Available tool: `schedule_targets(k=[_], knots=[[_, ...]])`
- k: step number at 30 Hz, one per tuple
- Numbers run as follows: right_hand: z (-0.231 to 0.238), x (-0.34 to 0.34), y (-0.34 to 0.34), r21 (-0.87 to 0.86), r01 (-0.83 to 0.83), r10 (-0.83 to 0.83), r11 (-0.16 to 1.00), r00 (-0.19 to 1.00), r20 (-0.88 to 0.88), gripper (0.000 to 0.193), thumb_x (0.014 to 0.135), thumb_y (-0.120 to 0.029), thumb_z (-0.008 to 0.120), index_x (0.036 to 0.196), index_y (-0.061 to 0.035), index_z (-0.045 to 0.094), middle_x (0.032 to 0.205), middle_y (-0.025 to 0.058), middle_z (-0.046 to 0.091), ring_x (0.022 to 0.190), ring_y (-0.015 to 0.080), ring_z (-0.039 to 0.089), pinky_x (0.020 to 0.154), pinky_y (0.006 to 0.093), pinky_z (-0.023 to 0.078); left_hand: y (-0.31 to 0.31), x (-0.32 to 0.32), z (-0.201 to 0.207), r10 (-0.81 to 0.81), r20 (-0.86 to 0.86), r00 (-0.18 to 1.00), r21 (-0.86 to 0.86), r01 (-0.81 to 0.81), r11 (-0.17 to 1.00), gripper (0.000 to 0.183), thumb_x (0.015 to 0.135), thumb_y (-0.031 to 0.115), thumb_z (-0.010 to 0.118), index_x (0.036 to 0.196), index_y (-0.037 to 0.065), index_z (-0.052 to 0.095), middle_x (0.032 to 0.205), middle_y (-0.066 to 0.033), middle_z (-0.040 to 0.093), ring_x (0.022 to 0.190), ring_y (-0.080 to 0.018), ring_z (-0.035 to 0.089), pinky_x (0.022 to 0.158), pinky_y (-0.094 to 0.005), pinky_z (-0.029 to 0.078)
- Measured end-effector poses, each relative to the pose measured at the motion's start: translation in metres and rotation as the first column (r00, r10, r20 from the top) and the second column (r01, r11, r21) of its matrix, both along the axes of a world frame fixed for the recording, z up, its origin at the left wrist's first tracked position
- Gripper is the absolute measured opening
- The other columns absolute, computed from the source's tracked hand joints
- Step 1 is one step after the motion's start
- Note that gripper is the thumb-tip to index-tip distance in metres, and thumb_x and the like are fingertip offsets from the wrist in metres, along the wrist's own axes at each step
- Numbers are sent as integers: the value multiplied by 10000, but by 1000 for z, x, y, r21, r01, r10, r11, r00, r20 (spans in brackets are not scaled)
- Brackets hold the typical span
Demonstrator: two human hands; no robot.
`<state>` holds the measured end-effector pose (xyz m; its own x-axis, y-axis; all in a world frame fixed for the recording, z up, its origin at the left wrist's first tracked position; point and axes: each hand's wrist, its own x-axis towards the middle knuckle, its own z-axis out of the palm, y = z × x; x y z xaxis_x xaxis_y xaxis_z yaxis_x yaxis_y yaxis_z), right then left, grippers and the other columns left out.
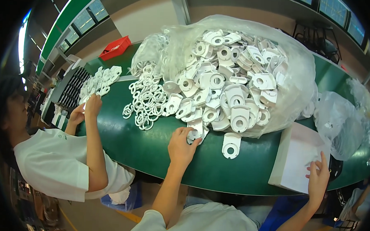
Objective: Assembling small white plastic electronics components at a workbench.
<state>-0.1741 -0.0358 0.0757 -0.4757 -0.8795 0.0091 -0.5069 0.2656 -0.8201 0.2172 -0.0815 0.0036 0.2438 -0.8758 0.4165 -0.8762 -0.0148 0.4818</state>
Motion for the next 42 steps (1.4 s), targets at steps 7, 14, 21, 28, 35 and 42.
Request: schedule_targets(k=[7,14,21,28,35,42], knots=[[16,43,16,-375,-207,209,904,977,-36,306,896,-27,474,1188,18,554,1017,123,619,891,178,596,732,297,497,-21,31,11,61,-196,979,-198,-101,975,185,852,165,611,951,10,634,838,-116,625,706,-238,590,639,-329,465],[34,100,12,-368,-480,487,796,870,-80,160,783,78,507,871,48,636,762,118,648,651,170,620,619,248,489,-41,89,8,-42,-587,809,-181,-80,980,206,924,163,545,939,-21,639,731,19,563,666,-59,476,586,-219,372],[43,-76,-100,45,-107,114,993,821,-559,191,786,-36,473,818,24,652,692,173,619,565,254,595,603,336,497,18,61,-5,-64,-870,488,-82,-16,997,172,926,139,540,932,-9,628,717,17,503,647,-57,446,590,-196,349],[-25,-174,-242,190,-202,262,961,428,-865,266,795,-135,518,988,-2,645,960,201,650,860,392,620,769,460,491,37,21,-16,-95,-930,355,-86,41,995,155,932,101,523,999,-16,598,727,13,522,641,-46,478,580,-183,381],[-76,-220,-248,-31,-420,215,907,525,-823,280,802,-129,513,1032,-28,635,990,196,642,908,368,612,800,463,484,44,4,-10,-108,-944,310,-74,117,990,183,909,57,528,1066,-20,580,757,-15,579,659,-45,507,585,-182,382],[63,-82,-91,-80,-92,67,993,960,-270,238,826,-185,631,824,49,675,602,43,597,569,92,579,520,227,439,62,-25,13,-85,-939,332,8,270,963,226,883,44,526,1083,-42,587,859,-77,667,756,-94,592,685,-197,443]])
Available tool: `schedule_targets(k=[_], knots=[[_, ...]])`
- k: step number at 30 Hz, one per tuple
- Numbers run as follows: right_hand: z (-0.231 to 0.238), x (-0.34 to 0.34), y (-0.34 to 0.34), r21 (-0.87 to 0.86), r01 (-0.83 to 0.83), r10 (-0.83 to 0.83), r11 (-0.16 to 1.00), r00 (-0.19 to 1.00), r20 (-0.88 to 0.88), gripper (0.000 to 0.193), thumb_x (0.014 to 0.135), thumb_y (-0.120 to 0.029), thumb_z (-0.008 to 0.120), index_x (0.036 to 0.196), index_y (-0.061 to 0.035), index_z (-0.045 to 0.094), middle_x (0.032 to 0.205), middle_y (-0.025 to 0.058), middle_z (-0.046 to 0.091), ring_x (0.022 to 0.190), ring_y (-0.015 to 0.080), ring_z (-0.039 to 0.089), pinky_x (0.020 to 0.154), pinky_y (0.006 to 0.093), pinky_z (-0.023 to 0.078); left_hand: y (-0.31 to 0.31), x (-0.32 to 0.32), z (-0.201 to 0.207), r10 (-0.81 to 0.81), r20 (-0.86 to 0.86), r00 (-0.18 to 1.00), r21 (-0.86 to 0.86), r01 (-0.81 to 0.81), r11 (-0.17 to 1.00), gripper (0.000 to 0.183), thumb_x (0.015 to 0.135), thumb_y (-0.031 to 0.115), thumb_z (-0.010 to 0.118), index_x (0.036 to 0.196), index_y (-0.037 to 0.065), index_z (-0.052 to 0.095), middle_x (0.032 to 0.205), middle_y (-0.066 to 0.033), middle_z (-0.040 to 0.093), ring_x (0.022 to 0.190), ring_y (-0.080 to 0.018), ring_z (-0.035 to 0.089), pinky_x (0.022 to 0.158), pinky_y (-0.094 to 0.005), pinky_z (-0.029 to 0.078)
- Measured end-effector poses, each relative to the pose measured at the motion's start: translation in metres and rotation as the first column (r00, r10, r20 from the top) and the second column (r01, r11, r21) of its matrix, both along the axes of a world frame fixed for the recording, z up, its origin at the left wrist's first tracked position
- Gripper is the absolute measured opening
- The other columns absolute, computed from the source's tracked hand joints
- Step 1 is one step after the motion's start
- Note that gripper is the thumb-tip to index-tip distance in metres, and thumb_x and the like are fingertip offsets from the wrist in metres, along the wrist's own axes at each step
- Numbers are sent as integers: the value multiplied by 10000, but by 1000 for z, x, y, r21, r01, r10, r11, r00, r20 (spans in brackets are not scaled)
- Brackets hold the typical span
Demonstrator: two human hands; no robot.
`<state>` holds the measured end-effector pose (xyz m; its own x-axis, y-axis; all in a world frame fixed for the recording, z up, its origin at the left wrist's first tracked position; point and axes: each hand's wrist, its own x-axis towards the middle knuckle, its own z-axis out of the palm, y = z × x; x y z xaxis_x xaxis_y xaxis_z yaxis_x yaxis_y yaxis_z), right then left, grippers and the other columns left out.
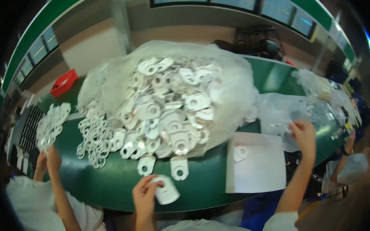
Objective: Assembling small white plastic electronics components at a workbench.
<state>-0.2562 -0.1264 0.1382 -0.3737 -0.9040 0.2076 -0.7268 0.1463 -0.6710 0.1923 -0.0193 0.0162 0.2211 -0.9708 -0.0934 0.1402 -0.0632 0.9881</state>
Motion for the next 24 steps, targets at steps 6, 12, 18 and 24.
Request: schedule_targets(k=[6,12,18,24], knots=[[-23,159,108,-245,-500,556,831,723,411,127,781,19,600,873,18,687,868,133,685,742,156,619,674,264,477,-11,-69,13,-311,-199,930,-50,307,950,252,905,34,537,1144,-41,567,917,-85,688,633,-56,563,527,-196,454],[-84,222,102,-265,-422,497,867,765,410,171,782,34,604,930,8,686,950,115,594,797,181,608,698,254,463,-4,-73,11,-355,-189,916,-131,335,933,313,910,29,540,1216,-37,538,986,-79,660,762,-71,592,633,-191,472],[-101,247,99,-288,-271,374,918,358,856,424,828,45,587,1241,40,494,987,74,585,816,118,597,755,244,476,8,-70,8,-236,-101,966,-110,225,968,270,907,25,552,1169,-35,575,939,-70,674,806,-57,598,666,-183,468],[-126,255,108,-200,-571,427,796,296,854,223,923,-53,492,1123,34,537,977,71,621,889,104,590,782,233,468,10,-62,1,-5,286,958,-238,76,968,167,855,30,606,1013,-15,633,800,-110,676,672,-143,634,607,-244,488]])
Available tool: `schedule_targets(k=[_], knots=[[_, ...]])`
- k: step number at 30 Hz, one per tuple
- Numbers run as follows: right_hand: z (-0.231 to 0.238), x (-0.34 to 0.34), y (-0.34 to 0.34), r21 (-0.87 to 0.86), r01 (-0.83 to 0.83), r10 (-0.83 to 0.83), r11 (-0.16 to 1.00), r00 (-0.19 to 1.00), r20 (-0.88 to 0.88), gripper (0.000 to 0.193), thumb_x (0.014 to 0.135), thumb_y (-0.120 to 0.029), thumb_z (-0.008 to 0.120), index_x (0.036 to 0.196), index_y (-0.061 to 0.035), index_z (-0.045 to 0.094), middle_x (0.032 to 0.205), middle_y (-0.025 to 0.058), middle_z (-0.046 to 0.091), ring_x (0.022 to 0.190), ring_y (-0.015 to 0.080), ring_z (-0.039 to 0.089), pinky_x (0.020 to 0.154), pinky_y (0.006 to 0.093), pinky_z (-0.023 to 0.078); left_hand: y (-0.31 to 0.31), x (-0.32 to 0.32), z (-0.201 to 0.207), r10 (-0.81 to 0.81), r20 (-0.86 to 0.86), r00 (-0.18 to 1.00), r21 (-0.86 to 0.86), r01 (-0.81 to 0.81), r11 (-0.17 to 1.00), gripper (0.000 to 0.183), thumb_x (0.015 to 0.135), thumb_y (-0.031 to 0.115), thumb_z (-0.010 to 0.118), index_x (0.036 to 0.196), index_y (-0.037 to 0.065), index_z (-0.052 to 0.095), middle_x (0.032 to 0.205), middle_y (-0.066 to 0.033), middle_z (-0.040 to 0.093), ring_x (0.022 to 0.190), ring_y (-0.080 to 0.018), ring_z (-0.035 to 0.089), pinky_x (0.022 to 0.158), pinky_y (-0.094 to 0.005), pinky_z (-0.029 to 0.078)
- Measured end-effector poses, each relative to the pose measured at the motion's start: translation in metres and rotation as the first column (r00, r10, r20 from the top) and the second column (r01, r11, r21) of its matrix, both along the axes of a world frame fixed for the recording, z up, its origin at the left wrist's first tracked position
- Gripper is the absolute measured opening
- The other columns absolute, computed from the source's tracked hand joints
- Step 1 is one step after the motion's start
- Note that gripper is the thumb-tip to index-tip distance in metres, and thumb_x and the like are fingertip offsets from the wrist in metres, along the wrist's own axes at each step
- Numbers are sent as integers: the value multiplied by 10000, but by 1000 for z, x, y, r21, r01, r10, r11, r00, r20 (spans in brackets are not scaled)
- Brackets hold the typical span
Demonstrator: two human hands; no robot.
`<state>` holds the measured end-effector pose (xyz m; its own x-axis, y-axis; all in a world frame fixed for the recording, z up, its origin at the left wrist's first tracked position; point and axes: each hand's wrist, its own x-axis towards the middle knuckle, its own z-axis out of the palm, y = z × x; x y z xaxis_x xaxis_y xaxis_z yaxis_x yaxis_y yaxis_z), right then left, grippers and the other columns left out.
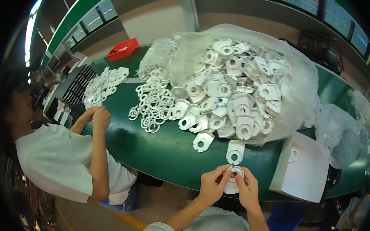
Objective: Assembling small white plastic electronics components at a workbench.
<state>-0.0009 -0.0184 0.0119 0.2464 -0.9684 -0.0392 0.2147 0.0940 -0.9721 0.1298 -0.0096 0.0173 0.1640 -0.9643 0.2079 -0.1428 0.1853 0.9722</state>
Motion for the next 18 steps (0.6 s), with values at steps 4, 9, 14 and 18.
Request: schedule_targets(k=[4,9,14,18], knots=[[-3,8,1,166,-66,45,984,991,127,157,918,-45,465,1033,45,522,936,130,635,772,200,657,702,291,537,-5,37,2,224,379,898,-303,-109,947,54,764,33,675,815,21,686,661,-78,601,564,-178,536,525,-306,419],[-13,5,-6,141,-81,67,987,993,100,173,918,-54,439,1050,42,493,926,188,637,711,245,669,648,320,557,-49,167,-18,635,642,429,-360,-564,744,86,759,109,694,781,30,667,670,-106,521,608,-256,533,565,-355,418],[-20,1,-8,153,-81,59,985,988,144,185,919,-80,441,1052,39,490,918,193,638,704,261,670,656,337,558,-79,219,-34,500,824,267,-244,-630,738,107,769,140,684,828,53,663,828,-121,558,752,-313,567,648,-413,447],[-23,0,-9,165,-73,47,984,986,157,189,918,-76,438,1056,41,491,916,193,638,705,260,669,661,336,559,-76,221,-31,521,779,349,-319,-495,808,109,764,121,678,842,50,651,805,-118,567,751,-324,559,652,-401,445]])
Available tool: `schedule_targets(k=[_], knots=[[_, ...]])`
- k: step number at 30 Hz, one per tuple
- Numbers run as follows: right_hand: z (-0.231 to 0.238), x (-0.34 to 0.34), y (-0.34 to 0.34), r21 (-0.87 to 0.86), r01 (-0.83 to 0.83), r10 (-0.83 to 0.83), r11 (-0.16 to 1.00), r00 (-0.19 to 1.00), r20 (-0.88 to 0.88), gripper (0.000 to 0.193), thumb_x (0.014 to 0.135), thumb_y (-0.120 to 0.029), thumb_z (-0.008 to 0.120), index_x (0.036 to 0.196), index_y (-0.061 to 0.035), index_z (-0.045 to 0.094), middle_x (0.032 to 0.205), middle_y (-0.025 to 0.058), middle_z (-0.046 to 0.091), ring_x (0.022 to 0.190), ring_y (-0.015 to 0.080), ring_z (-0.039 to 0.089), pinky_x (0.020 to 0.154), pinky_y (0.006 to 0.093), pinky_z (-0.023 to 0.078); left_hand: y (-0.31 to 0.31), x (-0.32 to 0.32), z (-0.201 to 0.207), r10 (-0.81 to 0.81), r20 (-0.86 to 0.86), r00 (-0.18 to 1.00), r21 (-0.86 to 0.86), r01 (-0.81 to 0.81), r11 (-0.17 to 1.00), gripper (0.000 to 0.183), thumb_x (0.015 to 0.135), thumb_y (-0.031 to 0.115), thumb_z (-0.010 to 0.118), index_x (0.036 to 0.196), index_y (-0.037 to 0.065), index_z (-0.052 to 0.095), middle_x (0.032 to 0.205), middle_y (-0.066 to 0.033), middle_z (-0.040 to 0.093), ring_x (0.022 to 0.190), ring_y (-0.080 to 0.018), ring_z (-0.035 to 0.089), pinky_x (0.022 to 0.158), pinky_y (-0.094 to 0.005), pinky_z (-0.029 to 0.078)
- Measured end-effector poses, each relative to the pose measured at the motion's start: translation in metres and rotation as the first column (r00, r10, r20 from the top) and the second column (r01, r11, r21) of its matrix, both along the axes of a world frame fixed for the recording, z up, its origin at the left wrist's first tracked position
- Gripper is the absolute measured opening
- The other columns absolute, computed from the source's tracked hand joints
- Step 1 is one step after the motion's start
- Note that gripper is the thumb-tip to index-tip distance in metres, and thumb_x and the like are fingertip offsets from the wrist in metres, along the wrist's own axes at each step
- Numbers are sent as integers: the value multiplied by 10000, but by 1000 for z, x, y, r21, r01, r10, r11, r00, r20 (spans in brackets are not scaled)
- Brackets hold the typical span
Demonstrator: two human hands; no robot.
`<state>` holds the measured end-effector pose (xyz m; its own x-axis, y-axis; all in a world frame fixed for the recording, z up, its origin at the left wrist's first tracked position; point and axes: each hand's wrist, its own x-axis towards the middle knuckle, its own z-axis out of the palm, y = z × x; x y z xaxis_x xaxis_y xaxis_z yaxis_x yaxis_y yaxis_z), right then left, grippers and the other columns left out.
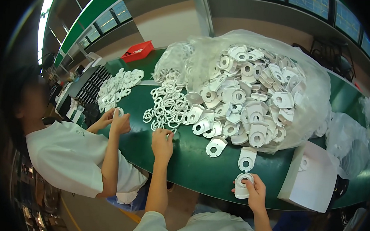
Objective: Assembling small white plastic electronics components at a workbench.
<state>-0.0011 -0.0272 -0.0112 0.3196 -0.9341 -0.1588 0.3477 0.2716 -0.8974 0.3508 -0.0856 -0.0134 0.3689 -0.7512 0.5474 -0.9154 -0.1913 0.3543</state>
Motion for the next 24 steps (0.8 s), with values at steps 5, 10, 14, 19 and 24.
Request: schedule_targets(k=[5,10,14,19,24], knots=[[4,2,-5,9,-37,38,999,999,-15,216,920,-67,421,1088,47,492,914,186,640,728,253,669,669,338,559,3,3,37,-79,-604,793,-115,11,993,111,811,61,639,878,-16,596,700,-54,596,579,-150,572,518,-287,421],[5,6,-14,116,-7,8,993,1000,-7,244,946,-83,402,1128,44,503,921,174,643,746,252,669,683,330,556,19,-45,52,-208,-966,156,-172,219,960,289,840,59,634,1096,-72,603,777,-80,647,619,-131,616,590,-261,532],[-1,3,-16,132,-81,72,988,995,71,306,985,-181,363,1157,37,492,968,174,638,826,260,667,756,340,542,47,-116,34,-196,-980,-22,-193,307,932,167,831,15,631,973,-74,637,835,-124,668,700,-166,652,650,-296,569],[-2,0,-14,167,13,-39,986,988,151,385,997,-222,347,1263,45,426,1030,134,631,878,234,652,781,334,529,56,-196,25,-235,-970,-66,-244,287,926,121,822,-45,614,935,-86,598,808,-142,651,703,-190,663,646,-295,574],[-6,-4,-10,130,68,-78,989,994,74,393,957,-143,431,1309,31,412,1110,100,599,943,171,619,788,281,508,63,-216,22,-221,-975,-20,-217,309,926,110,825,-49,617,930,-76,595,805,-141,650,693,-183,662,656,-278,568]])
